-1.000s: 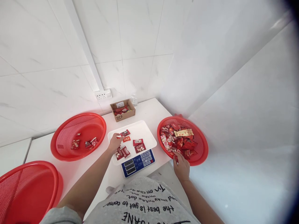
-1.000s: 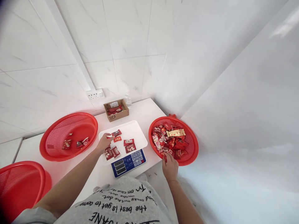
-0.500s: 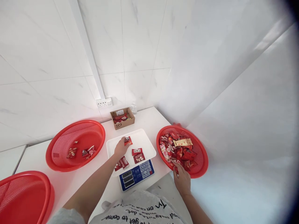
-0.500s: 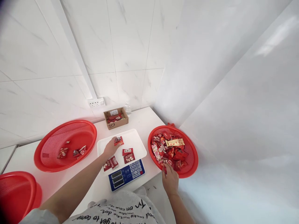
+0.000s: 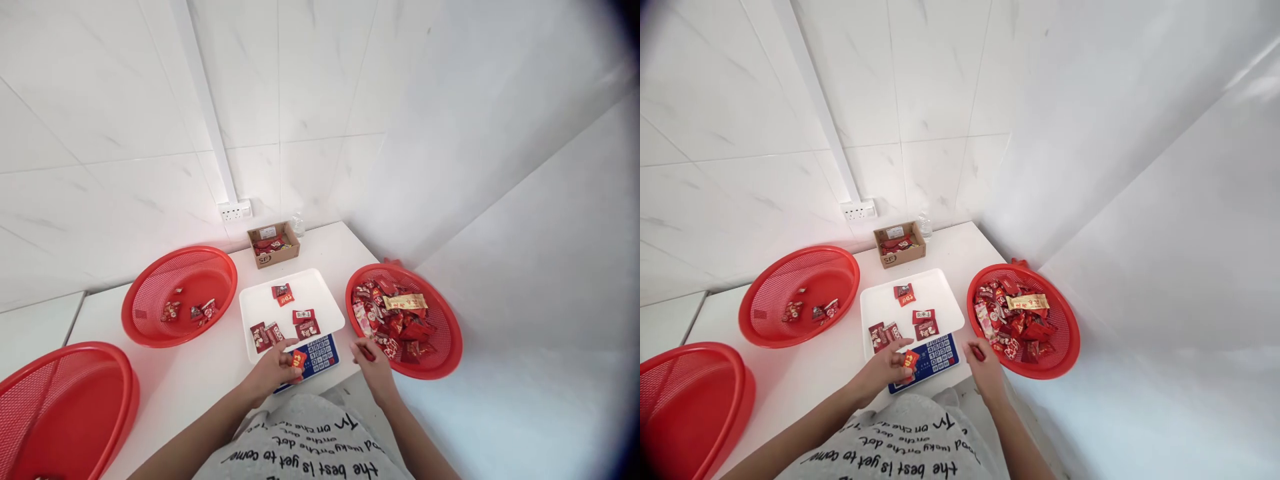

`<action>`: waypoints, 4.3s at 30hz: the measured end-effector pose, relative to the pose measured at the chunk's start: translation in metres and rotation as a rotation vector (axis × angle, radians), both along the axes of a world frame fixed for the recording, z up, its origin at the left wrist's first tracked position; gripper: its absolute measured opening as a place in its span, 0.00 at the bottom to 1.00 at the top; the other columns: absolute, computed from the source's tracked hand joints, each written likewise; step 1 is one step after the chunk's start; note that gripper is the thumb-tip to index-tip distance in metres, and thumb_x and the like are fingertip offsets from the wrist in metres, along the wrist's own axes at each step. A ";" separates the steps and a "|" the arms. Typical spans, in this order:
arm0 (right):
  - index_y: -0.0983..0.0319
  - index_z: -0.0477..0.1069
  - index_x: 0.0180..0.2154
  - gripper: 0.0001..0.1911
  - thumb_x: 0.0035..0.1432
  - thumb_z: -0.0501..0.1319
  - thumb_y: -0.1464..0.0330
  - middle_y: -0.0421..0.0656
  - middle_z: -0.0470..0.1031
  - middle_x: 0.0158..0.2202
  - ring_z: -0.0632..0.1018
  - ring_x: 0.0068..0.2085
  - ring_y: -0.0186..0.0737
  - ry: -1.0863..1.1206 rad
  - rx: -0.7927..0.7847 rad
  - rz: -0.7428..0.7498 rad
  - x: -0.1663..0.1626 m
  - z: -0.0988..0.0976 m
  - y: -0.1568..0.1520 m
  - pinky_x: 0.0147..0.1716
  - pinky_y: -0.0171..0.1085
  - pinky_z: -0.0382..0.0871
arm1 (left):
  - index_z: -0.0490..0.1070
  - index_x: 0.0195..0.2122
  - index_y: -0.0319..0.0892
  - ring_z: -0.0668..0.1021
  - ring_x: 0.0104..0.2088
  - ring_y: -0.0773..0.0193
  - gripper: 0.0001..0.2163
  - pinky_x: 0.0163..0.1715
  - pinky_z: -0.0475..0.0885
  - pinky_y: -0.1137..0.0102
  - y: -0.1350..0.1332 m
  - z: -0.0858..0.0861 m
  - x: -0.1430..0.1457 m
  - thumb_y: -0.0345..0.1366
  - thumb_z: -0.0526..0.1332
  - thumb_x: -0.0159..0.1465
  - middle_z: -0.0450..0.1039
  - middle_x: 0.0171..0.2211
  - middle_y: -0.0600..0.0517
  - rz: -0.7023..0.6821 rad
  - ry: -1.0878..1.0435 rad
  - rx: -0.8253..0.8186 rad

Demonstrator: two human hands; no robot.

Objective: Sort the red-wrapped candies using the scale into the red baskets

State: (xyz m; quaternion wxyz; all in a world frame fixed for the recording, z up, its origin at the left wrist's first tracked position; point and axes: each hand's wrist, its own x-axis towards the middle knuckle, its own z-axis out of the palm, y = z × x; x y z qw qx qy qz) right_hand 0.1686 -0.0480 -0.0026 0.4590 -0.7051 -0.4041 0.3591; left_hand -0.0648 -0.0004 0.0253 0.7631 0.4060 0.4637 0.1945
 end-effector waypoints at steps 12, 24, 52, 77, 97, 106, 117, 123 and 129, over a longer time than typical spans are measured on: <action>0.62 0.70 0.35 0.23 0.35 0.71 0.62 0.39 0.73 0.29 0.73 0.29 0.33 1.034 -0.387 0.405 -0.057 0.005 -0.004 0.32 0.35 0.64 | 0.47 0.60 0.42 0.73 0.25 0.67 0.37 0.30 0.66 0.70 -0.017 0.002 0.021 0.36 0.65 0.51 0.67 0.21 0.59 -0.066 -0.006 0.097; 0.61 0.68 0.30 0.20 0.35 0.68 0.57 0.41 0.74 0.29 0.74 0.31 0.39 0.595 -0.118 -0.227 0.000 -0.003 0.008 0.34 0.39 0.68 | 0.64 0.51 0.43 0.71 0.40 0.59 0.17 0.41 0.65 0.65 0.012 -0.012 -0.005 0.40 0.53 0.60 0.70 0.38 0.49 -0.227 0.646 0.751; 0.59 0.65 0.43 0.19 0.58 0.45 0.57 0.45 0.68 0.48 0.73 0.42 0.44 -0.788 -0.553 -0.125 0.074 -0.052 -0.003 0.33 0.38 0.63 | 0.63 0.45 0.42 0.70 0.46 0.58 0.18 0.40 0.64 0.70 0.064 -0.039 -0.020 0.43 0.60 0.55 0.61 0.47 0.47 -0.244 1.085 0.732; 0.62 0.68 0.29 0.14 0.45 0.63 0.59 0.42 0.71 0.36 0.72 0.34 0.37 0.274 -0.174 0.742 -0.059 0.042 0.017 0.38 0.38 0.66 | 0.66 0.39 0.42 0.74 0.40 0.64 0.09 0.41 0.70 0.68 0.000 0.004 0.015 0.30 0.53 0.57 0.73 0.39 0.51 -0.059 0.212 0.560; 0.60 0.68 0.39 0.20 0.50 0.51 0.54 0.50 0.67 0.49 0.69 0.48 0.51 -0.706 -0.376 -0.090 0.094 -0.073 -0.007 0.42 0.45 0.64 | 0.67 0.48 0.38 0.68 0.52 0.50 0.22 0.56 0.50 0.53 0.037 -0.033 -0.226 0.45 0.45 0.62 0.70 0.46 0.41 -0.018 1.565 0.496; 0.61 0.68 0.42 0.22 0.51 0.49 0.55 0.50 0.68 0.47 0.69 0.48 0.50 -0.760 -0.406 -0.047 0.094 -0.074 -0.004 0.42 0.44 0.65 | 0.45 0.61 0.34 0.58 0.58 0.40 0.35 0.50 0.60 0.51 0.019 -0.029 -0.268 0.50 0.51 0.57 0.51 0.59 0.33 0.398 1.556 0.237; 0.59 0.67 0.42 0.20 0.54 0.48 0.56 0.48 0.65 0.51 0.70 0.48 0.47 -0.757 -0.439 -0.050 0.090 -0.070 -0.004 0.42 0.42 0.64 | 0.50 0.60 0.36 0.45 0.63 0.46 0.27 0.57 0.48 0.52 0.041 -0.044 -0.243 0.42 0.48 0.61 0.43 0.63 0.38 0.131 1.715 0.596; 0.61 0.67 0.43 0.21 0.54 0.49 0.56 0.50 0.67 0.48 0.70 0.47 0.48 -0.789 -0.470 -0.020 0.094 -0.076 -0.003 0.42 0.43 0.64 | 0.57 0.58 0.43 0.46 0.63 0.51 0.23 0.58 0.46 0.54 0.074 -0.061 -0.193 0.41 0.50 0.62 0.48 0.63 0.45 -0.316 1.505 0.749; 0.59 0.69 0.41 0.19 0.53 0.50 0.57 0.49 0.69 0.46 0.70 0.48 0.49 -0.846 -0.462 -0.006 0.099 -0.081 -0.002 0.42 0.43 0.64 | 0.52 0.60 0.41 0.45 0.63 0.51 0.24 0.59 0.45 0.55 0.120 -0.086 -0.168 0.40 0.48 0.63 0.45 0.64 0.45 -0.413 1.447 0.784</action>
